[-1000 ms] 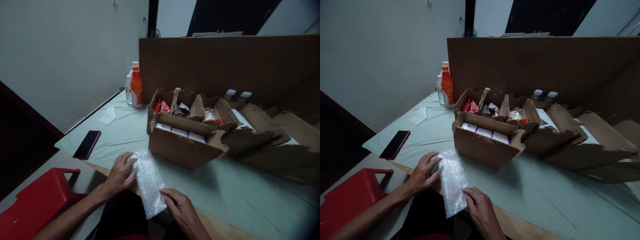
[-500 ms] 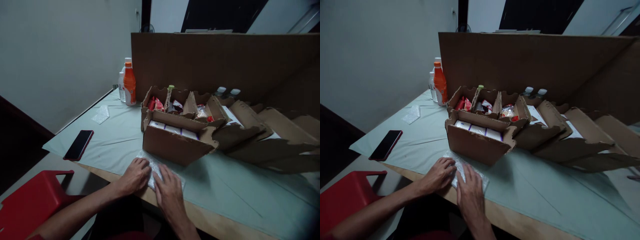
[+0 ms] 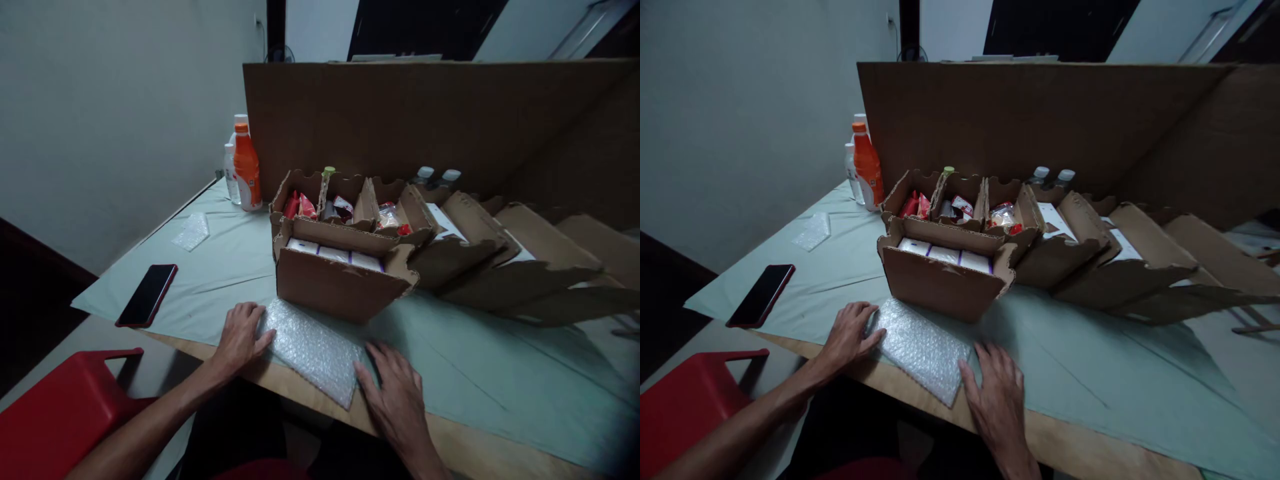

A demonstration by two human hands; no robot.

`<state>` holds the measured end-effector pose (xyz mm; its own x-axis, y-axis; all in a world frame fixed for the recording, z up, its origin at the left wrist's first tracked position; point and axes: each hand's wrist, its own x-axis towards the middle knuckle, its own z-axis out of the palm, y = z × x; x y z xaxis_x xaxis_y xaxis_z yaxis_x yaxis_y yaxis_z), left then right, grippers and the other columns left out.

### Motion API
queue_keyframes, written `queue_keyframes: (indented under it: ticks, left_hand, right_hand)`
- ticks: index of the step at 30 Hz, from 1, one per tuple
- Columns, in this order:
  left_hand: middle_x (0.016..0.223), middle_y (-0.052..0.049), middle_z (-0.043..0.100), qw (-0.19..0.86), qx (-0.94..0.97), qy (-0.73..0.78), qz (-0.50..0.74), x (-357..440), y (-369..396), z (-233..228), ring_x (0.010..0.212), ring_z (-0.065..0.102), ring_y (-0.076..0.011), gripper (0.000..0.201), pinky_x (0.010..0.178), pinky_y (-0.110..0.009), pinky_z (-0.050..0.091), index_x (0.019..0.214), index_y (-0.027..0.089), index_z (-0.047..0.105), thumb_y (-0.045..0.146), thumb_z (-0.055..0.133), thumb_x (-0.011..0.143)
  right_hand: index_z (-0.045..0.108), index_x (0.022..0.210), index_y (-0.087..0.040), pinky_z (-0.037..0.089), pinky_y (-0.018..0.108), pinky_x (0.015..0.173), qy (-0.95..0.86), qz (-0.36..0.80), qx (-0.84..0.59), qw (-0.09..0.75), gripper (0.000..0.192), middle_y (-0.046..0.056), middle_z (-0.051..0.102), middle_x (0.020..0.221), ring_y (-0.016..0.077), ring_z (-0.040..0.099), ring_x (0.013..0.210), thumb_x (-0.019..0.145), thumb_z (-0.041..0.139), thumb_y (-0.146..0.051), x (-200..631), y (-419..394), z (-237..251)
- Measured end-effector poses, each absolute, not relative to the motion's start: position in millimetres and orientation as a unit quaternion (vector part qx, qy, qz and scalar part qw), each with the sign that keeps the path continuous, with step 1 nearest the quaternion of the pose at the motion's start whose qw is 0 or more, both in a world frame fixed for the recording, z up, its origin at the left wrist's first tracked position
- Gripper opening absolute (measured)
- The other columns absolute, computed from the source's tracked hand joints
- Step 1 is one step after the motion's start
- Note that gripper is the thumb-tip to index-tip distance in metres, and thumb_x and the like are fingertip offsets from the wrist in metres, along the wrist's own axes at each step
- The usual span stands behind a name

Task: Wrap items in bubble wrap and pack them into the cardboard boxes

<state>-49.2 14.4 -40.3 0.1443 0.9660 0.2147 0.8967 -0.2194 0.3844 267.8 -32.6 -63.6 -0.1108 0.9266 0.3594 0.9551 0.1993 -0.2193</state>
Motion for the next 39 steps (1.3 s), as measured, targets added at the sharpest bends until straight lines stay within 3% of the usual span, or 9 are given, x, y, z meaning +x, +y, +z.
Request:
queue_keyframes:
  ticks: [5,8,11,14,18,23,26,31,39]
  left_hand:
    - [0.099,-0.011,0.065,0.168,0.734,0.639,0.156,-34,16,-32,0.099,0.059,-0.0293,0.014,0.089,-0.041,0.046,0.088,0.016,0.067,0.027,0.066,0.081]
    - [0.086,-0.005,0.065,0.189,0.732,0.632,0.172,-24,6,-34,0.084,0.062,-0.0219,0.006,0.078,-0.032,0.048,0.084,0.017,0.064,0.019,0.062,0.079]
    - [0.075,0.001,0.065,0.239,0.717,0.614,0.227,-22,-10,-30,0.068,0.061,-0.0153,0.025,0.063,-0.024,0.048,0.103,0.018,0.063,0.015,0.057,0.08]
    - [0.081,0.001,0.068,0.273,0.696,0.558,0.361,-24,-20,-10,0.067,0.064,-0.0132,0.052,0.058,-0.02,0.049,0.139,0.02,0.047,0.02,0.056,0.088]
    - [0.1,-0.004,0.074,0.124,0.727,0.42,0.528,-24,-3,42,0.084,0.071,-0.0136,0.048,0.078,-0.022,0.056,0.143,0.022,0.046,0.019,0.053,0.096]
    - [0.102,-0.005,0.075,-0.022,0.739,0.368,0.564,-16,65,108,0.092,0.071,-0.0147,0.022,0.085,-0.024,0.054,0.112,0.019,0.066,0.016,0.051,0.096]
    - [0.097,-0.007,0.075,0.008,0.778,0.491,0.392,-11,108,127,0.087,0.069,-0.0173,0.025,0.082,-0.027,0.053,0.107,0.017,0.069,0.017,0.047,0.094]
    - [0.085,-0.005,0.077,0.064,0.817,0.544,0.183,-11,148,135,0.081,0.07,-0.0207,0.03,0.076,-0.028,0.05,0.095,0.021,0.078,0.011,0.053,0.081]
    - [0.061,0.002,0.068,0.229,0.87,0.437,0.02,-7,177,150,0.061,0.063,-0.015,0.02,0.06,-0.021,0.045,0.069,0.018,0.075,0.012,0.056,0.073]
  right_hand:
    - [0.07,0.097,-0.019,0.049,0.048,0.093,-0.758,0.044,-0.608,0.234,0.022,0.015,0.069,0.125,0.0316,0.064,0.112,0.091,0.054,-0.034,239,-23,-60]
    - [0.067,0.09,-0.023,0.054,0.039,0.083,-0.75,0.105,-0.591,0.277,0.014,0.008,0.075,0.102,0.0255,0.07,0.094,0.089,0.056,-0.031,234,-29,-52]
    - [0.065,0.087,-0.024,0.054,0.027,0.062,-0.73,0.159,-0.577,0.33,0.014,0.001,0.072,0.076,0.0183,0.069,0.068,0.09,0.057,-0.035,237,-40,-36]
    - [0.064,0.089,-0.024,0.051,0.02,0.054,-0.737,0.15,-0.53,0.392,0.012,-0.003,0.071,0.072,0.0133,0.067,0.059,0.093,0.056,-0.033,243,-46,-4]
    - [0.065,0.1,-0.026,0.053,0.019,0.061,-0.747,-0.004,-0.482,0.459,0.009,-0.001,0.074,0.085,0.0129,0.07,0.068,0.093,0.059,-0.028,255,-29,60]
    - [0.066,0.101,-0.024,0.052,0.026,0.07,-0.713,-0.108,-0.504,0.476,0.018,0.003,0.074,0.092,0.0167,0.069,0.074,0.091,0.062,-0.037,265,36,136]
    - [0.067,0.103,-0.021,0.047,0.027,0.066,-0.733,-0.072,-0.556,0.386,0.022,0.004,0.074,0.089,0.0183,0.066,0.072,0.089,0.059,-0.035,267,83,156]
    - [0.07,0.103,-0.023,0.038,0.026,0.061,-0.794,-0.049,-0.604,0.034,0.022,0.005,0.076,0.091,0.0209,0.067,0.081,0.087,0.055,-0.027,263,134,156]
    - [0.075,0.076,-0.019,0.037,0.027,0.059,-0.817,-0.034,-0.563,-0.119,0.015,0.011,0.076,0.081,0.0232,0.071,0.079,0.077,0.062,-0.012,232,156,155]
